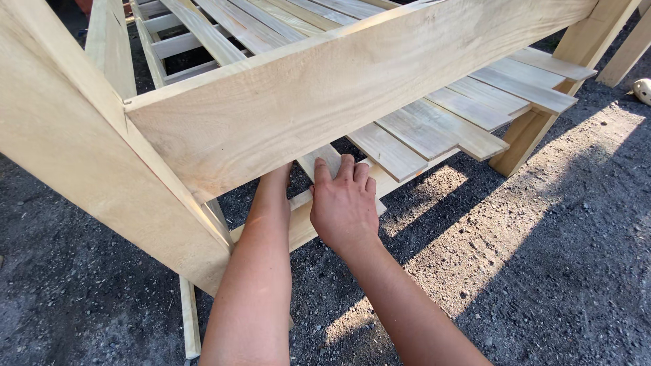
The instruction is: The person carries thin wooden slats one at a time from a pile on the gravel ground to a wooden furniture frame and slots each slat into place between the frame's side rails, pressing them down to seat them. The person repeats this handling cycle for several slats, building up the slatted surface of the frame.
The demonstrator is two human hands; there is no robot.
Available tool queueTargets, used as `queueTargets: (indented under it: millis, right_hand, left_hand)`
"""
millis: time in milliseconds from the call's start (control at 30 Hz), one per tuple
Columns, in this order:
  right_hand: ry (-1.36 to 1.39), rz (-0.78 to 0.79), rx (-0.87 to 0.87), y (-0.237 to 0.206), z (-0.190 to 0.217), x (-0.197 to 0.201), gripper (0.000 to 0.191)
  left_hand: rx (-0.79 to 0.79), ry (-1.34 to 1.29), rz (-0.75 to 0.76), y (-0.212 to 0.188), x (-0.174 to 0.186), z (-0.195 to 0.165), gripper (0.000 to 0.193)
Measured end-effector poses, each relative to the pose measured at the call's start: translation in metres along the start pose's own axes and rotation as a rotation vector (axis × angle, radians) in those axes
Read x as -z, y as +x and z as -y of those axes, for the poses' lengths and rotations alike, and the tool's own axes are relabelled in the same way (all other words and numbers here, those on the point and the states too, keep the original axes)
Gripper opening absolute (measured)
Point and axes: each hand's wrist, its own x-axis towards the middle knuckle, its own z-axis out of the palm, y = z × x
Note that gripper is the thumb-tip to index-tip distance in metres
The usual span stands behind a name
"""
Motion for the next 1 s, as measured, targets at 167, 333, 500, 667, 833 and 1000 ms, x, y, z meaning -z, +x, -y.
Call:
queueTargets:
  millis: [167,333,500,667,833,1000]
  right_hand:
    - [0.031,-0.042,-0.007,-0.006,-0.003,-0.004,0.055]
    - [0.031,-0.116,0.001,-0.012,-0.002,-0.002,0.054]
    - [0.057,-0.083,-0.013,-0.017,-0.001,0.003,0.054]
    - [-0.046,0.033,-0.032,-0.009,0.002,0.003,0.054]
    - [-0.122,-0.042,0.049,0.003,0.000,-0.006,0.052]
    - [-0.108,0.011,0.084,0.008,-0.008,-0.018,0.052]
  left_hand:
    - [-0.019,0.029,-0.006,-0.001,-0.002,-0.001,0.062]
    - [-0.040,0.042,-0.002,-0.001,-0.001,-0.004,0.064]
    - [-0.055,0.095,-0.002,0.001,-0.001,-0.006,0.065]
    - [-0.064,0.285,0.019,-0.003,0.000,-0.002,0.067]
    - [0.061,0.566,-0.023,-0.011,0.003,0.012,0.070]
    - [-0.122,0.445,-0.121,-0.014,0.012,0.020,0.071]
